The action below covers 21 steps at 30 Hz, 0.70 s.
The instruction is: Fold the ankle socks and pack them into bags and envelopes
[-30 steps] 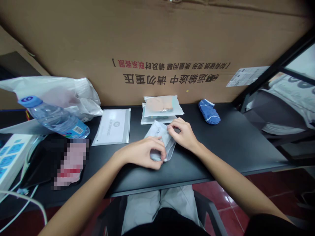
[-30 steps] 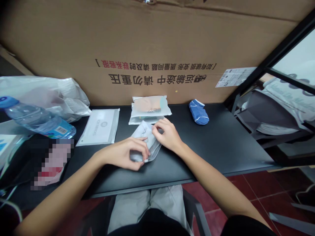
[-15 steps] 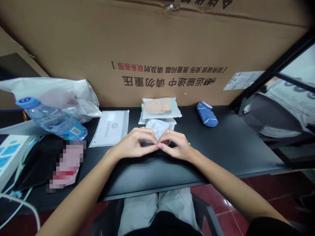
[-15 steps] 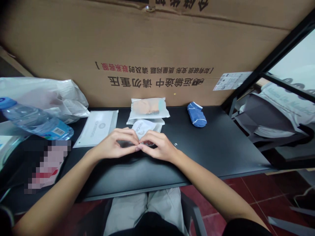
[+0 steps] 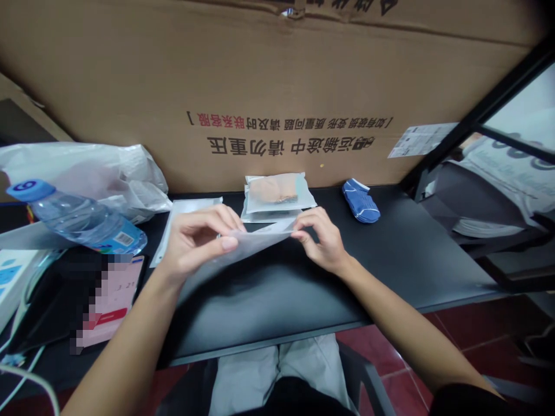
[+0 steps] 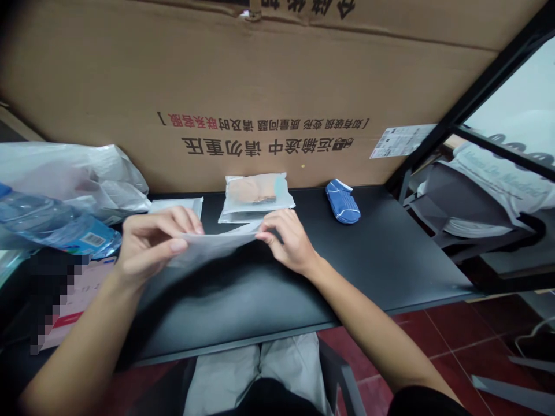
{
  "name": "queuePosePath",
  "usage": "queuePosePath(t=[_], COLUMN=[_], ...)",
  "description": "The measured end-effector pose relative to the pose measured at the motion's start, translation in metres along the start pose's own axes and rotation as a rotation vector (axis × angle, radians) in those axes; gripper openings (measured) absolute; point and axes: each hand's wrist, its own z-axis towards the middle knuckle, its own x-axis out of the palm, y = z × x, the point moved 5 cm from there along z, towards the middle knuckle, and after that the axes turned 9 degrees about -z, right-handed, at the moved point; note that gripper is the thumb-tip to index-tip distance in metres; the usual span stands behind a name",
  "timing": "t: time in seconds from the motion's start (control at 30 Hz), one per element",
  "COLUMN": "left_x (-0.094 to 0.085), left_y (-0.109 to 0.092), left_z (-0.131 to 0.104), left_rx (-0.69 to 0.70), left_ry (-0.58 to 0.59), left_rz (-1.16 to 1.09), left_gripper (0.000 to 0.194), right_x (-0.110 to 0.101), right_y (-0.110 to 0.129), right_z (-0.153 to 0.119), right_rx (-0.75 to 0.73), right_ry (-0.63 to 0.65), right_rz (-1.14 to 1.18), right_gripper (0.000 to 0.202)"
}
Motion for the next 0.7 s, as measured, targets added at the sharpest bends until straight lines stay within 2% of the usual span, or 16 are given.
queuePosePath(t=[0.13,0.23,0.3,0.37,0.5,0.57,0.63,0.7], left_x=[-0.029,-0.041,-0.044,-0.044,-0.040,-0.033,-0.022,-0.005], left_y=[0.002,0.010,0.017,0.024,0.032,0.033,0.033,0.035], left_z=[0.003,0.002,0.000,-0.003,-0.007,-0.006,-0.005,-0.008], left_rx=[0.072,0.056,0.009,-0.064,-0.210,-0.267,-0.328,-0.433], left_ry=[-0.218,-0.336,-0.385,-0.383,-0.210,-0.059,0.090,0.253], left_rz=[-0.191,-0.193,-0.162,-0.139,-0.096,-0.090,-0.082,-0.017], left_gripper=[0.014,0.017,0.020,0.020,0.017,0.030,0.055,0.060], right_x=[-0.009,-0.009,-0.007,-0.007,-0.017,-0.023,-0.020,-0.009], right_y=[-0.019,-0.030,-0.035,-0.039,-0.046,-0.050,-0.052,-0.049], right_z=[0.002,-0.001,-0.004,-0.007,-0.009,-0.008,-0.007,-0.006], right_rx=[0.153,0.281,0.355,0.415,0.502,0.528,0.581,0.653], right_ry=[-0.042,-0.054,-0.061,-0.088,-0.217,-0.255,-0.163,0.092], right_rz=[-0.048,0.043,0.117,0.182,0.258,0.378,0.572,0.745], right_gripper=[0.011,0.018,0.021,0.024,0.034,0.042,0.053,0.060])
